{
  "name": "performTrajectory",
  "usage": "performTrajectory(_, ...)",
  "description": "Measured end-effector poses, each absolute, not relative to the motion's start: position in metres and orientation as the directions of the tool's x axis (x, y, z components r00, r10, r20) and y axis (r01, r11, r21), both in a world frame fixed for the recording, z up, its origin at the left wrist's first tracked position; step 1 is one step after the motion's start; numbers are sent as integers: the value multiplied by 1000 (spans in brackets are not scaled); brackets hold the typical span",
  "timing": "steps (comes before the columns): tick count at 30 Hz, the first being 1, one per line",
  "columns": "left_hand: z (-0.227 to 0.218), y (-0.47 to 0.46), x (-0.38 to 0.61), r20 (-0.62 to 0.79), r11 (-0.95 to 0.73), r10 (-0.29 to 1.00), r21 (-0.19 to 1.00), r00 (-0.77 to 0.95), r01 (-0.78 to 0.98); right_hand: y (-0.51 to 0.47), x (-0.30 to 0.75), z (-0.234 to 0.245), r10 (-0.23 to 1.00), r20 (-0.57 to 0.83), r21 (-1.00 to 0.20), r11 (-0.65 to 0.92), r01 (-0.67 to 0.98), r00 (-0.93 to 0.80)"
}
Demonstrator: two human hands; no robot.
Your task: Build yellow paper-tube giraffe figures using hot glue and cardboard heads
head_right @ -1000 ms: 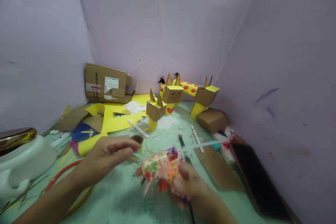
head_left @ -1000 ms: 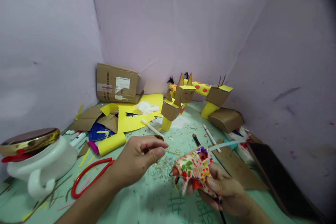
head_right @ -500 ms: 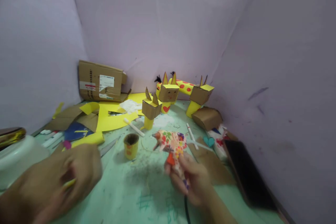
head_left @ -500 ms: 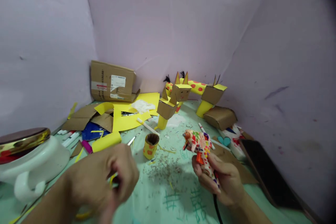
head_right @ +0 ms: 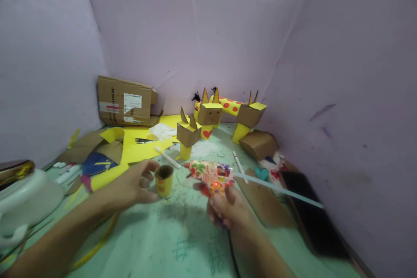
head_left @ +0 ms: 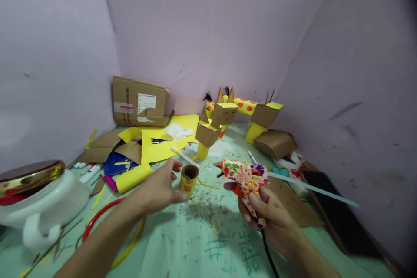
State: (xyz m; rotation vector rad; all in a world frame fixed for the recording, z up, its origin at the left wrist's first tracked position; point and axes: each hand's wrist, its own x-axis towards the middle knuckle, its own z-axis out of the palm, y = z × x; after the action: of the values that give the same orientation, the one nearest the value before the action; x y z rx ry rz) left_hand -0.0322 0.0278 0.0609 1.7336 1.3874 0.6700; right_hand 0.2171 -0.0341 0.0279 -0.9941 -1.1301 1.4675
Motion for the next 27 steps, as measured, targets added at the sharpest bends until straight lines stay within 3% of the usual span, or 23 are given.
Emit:
performTrajectory(4,37,26,-12,-69,-68,968,852,240,519,-33,219,23,988,-28,-994,-43,-98,-149)
performTrajectory(11,23,15,9,102,-158,984,870,143,467,-34,223,25,984,81,-957,122,262,-161)
performTrajectory(18,17,9,12,202,-274,960,830,195,486,-40,224,28,959,114,-938,191,289,-260)
performTrajectory(27,15,5,14,284,-376,925,777,252,505,-40,220,26,950,51,-959,133,250,-307)
